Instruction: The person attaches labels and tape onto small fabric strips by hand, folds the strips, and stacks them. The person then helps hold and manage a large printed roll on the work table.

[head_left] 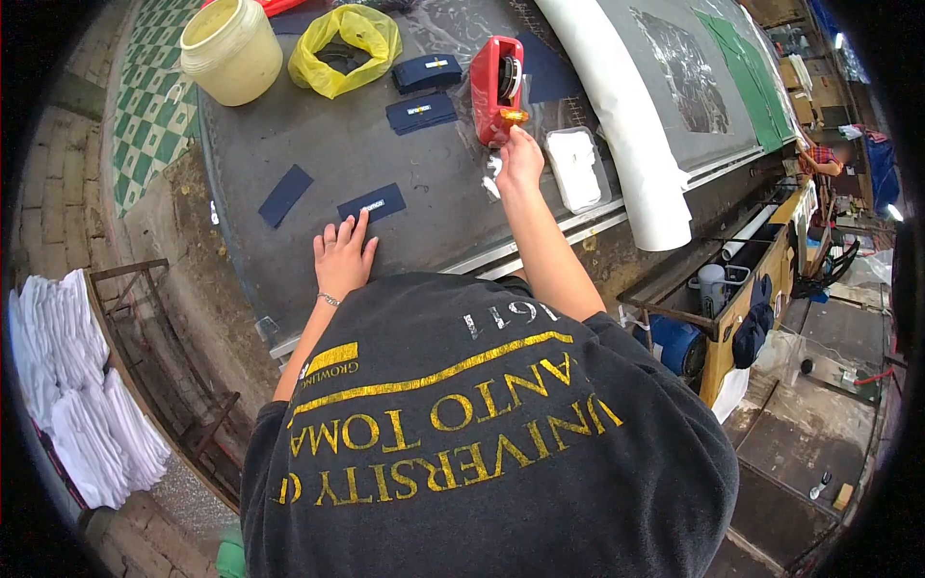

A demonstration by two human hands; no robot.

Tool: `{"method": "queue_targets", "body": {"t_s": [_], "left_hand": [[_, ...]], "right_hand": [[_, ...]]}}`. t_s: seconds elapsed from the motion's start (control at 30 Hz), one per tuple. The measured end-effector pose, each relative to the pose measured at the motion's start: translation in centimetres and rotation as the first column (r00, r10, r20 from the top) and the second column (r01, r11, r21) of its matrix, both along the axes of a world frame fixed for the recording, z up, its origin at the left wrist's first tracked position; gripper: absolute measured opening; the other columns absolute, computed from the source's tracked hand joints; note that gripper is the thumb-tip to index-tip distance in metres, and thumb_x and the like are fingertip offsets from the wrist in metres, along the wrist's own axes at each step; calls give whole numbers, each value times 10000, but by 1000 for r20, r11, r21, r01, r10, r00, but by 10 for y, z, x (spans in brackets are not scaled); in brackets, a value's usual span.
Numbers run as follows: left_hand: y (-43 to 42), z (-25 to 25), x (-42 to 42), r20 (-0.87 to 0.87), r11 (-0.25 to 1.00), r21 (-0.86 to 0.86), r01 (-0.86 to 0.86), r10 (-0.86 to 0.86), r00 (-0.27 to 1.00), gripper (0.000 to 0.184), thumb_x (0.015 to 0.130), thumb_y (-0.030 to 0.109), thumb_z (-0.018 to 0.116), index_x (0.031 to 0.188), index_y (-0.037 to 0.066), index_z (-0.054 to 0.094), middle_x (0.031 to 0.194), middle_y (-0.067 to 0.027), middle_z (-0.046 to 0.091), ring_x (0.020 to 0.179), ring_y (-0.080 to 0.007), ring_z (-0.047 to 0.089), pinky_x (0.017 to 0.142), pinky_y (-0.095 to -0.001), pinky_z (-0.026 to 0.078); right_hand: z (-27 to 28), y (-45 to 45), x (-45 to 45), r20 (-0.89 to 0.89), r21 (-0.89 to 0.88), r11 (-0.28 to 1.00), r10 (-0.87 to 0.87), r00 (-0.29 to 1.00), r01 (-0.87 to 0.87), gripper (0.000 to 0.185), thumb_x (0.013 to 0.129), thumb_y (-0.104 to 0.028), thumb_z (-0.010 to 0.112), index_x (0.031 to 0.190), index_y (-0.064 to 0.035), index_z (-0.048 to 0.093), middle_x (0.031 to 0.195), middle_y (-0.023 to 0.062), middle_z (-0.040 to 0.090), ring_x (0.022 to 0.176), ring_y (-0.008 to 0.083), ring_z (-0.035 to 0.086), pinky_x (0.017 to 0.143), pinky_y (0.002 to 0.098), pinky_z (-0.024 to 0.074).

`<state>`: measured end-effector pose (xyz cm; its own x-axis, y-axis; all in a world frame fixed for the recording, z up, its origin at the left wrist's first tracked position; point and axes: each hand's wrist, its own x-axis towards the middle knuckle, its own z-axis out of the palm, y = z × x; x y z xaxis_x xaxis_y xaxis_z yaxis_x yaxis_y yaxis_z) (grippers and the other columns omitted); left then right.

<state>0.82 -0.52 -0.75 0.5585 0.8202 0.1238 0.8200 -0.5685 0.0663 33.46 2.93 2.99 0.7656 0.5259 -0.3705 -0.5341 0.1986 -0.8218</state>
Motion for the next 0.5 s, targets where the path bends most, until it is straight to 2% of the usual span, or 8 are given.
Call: {"method": "queue_targets", "body": {"t_s": [0.07, 0.2, 0.3, 0.37, 0.4, 0.47, 0.5], "left_hand": [[0, 0, 0, 4, 1000, -1, -1, 1, 1000, 552, 933, 423, 573, 1437, 214, 495, 1277, -4, 589, 1139, -250, 493, 985, -418, 350], [-1, 4, 1, 6, 1000, 3, -6, 6, 1000, 550, 937, 420, 569, 1442, 215, 489, 1280, -5, 589, 1142, -251, 496, 989, -419, 348], [-1, 2, 1, 6, 1000, 0, -9, 9, 1000, 553, 937, 422, 568, 1444, 215, 486, 1279, -7, 588, 1142, -256, 495, 985, -420, 350], [0, 3, 1, 3, 1000, -20, -13, 13, 1000, 553, 944, 413, 565, 1454, 220, 473, 1290, -11, 581, 1153, -255, 491, 989, -419, 353], [-1, 3, 1, 2, 999, -39, -16, 16, 1000, 554, 951, 405, 562, 1464, 224, 461, 1300, -15, 574, 1164, -253, 487, 994, -418, 357], [-2, 1, 0, 17, 999, -34, -13, 14, 1000, 550, 951, 401, 562, 1461, 222, 464, 1300, -19, 575, 1162, -255, 488, 992, -418, 358], [0, -1, 0, 32, 1000, -18, -7, 7, 999, 546, 950, 397, 561, 1459, 221, 468, 1299, -22, 576, 1160, -256, 488, 990, -418, 359]], "right_hand": [[-1, 0, -3, 35, -92, 996, -17, 999, 20, 55, 938, -71, 616, 985, -42, 612, 863, 43, 644, 718, 126, 586, 658, 265, 465], [-29, 8, 7, 139, -113, 991, -54, 989, 70, 60, 942, -77, 617, 980, -31, 610, 843, 42, 641, 702, 127, 577, 673, 268, 467], [-24, 10, 2, 186, -113, 991, -46, 981, 68, 69, 944, -82, 618, 976, -22, 608, 884, 44, 641, 748, 123, 574, 706, 274, 467], [-8, 6, -5, 237, -210, 973, -41, 971, 93, 83, 943, -89, 623, 976, -15, 609, 936, 60, 641, 822, 151, 586, 765, 308, 481], [-17, 5, -2, 237, -216, 973, -30, 971, 83, 83, 943, -89, 623, 976, -15, 609, 936, 60, 641, 822, 151, 586, 765, 308, 481], [-58, -2, 13, 367, -366, 906, -70, 927, 214, 112, 935, -101, 638, 990, -7, 612, 969, 77, 640, 893, 181, 598, 803, 336, 488], [-66, -10, 16, 384, -377, 907, -32, 923, 188, 140, 928, -104, 645, 1015, 2, 612, 982, 87, 642, 913, 204, 606, 835, 346, 487]]}}
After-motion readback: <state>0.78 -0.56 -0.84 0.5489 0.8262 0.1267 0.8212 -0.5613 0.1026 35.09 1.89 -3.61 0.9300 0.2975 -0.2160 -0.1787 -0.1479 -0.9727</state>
